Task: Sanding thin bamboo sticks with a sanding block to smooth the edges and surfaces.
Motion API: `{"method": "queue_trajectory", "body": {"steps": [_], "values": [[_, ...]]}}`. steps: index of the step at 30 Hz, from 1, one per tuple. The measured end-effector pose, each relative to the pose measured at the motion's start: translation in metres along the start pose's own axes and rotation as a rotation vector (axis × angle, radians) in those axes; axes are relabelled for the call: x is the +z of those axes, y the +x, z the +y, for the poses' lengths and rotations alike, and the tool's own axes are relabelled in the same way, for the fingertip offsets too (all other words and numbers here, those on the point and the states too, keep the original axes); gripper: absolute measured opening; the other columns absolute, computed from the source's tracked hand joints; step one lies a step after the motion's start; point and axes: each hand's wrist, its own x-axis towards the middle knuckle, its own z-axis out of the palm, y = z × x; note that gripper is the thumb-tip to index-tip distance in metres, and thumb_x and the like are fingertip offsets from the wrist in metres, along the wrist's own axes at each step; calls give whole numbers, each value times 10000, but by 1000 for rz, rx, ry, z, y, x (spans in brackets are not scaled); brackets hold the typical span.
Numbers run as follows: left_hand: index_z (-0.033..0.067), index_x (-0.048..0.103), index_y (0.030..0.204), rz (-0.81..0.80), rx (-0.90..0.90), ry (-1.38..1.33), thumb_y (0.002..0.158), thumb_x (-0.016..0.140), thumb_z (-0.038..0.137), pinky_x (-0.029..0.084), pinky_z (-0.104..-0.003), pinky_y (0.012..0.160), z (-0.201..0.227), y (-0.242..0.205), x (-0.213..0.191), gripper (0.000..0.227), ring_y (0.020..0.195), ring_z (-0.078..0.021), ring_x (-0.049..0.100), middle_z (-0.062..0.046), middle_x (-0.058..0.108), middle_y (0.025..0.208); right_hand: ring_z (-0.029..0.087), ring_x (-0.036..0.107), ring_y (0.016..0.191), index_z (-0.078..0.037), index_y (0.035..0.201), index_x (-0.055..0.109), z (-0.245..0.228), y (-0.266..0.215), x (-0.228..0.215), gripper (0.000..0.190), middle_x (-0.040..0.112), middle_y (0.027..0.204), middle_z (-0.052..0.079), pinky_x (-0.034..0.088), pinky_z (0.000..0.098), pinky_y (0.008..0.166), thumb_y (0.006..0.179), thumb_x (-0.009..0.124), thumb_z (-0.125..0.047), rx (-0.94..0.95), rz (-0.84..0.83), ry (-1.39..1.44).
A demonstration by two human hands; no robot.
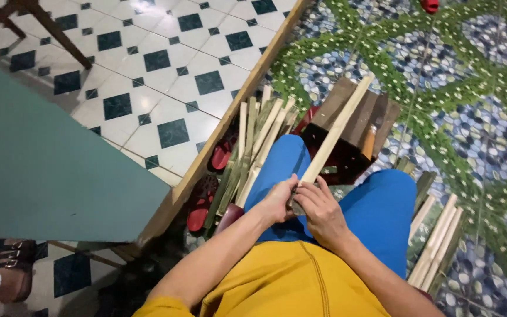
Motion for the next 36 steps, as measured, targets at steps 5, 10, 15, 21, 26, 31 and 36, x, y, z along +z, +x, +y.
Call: {"method": "queue_trajectory", "body": {"steps": [5,10,15,21,26,31,36], "values": [[94,574,945,-5,139,41,1043,597,512,312,-240,343,-1,-3,2,430,462,-197,568,-55,581,710,321,686,1126,-53,1024,732,11,1,3,252,740,1066,107,409,608,1174,939,504,12,25,19,-3],[66,576,973,-30,174,29,1080,510,494,269,-246,339,-3,-12,5,446,423,-195,526,-78,552,677,286,707,1040,-69,960,724,18,2,6,279,735,994,73,421,605,1164,851,501,59,15,64,-19],[41,605,928,-61,221,36,1109,433,472,259,-229,320,-6,-13,8,499,432,-209,528,-137,543,651,283,722,995,-88,915,724,52,1,18,300,737,935,62,395,612,1173,841,487,80,23,99,-37],[9,488,1037,-187,262,102,1146,341,399,271,-209,336,2,-42,18,430,531,-144,510,-86,467,786,306,650,1201,-94,1153,715,105,-11,43,266,714,1176,84,324,573,1229,955,551,-25,111,149,-201],[73,470,915,-70,151,54,1043,421,279,224,-267,328,-7,26,-21,248,427,-159,397,-18,477,692,364,584,1334,-19,1355,639,0,-2,17,409,641,1396,163,376,562,1188,1036,383,-6,36,92,68],[50,484,841,-149,127,-3,1057,421,189,191,-225,302,-1,-34,8,264,375,-122,359,-11,352,585,384,539,1345,-28,1429,580,71,-12,39,432,593,1416,199,342,558,1198,1013,526,-129,42,115,-215],[76,475,795,-78,102,-6,918,425,64,199,-247,301,3,-1,-7,133,350,-132,313,-6,365,542,394,548,1365,-7,1451,572,31,2,35,419,598,1435,238,309,573,1235,1069,407,-59,6,131,-85]]}}
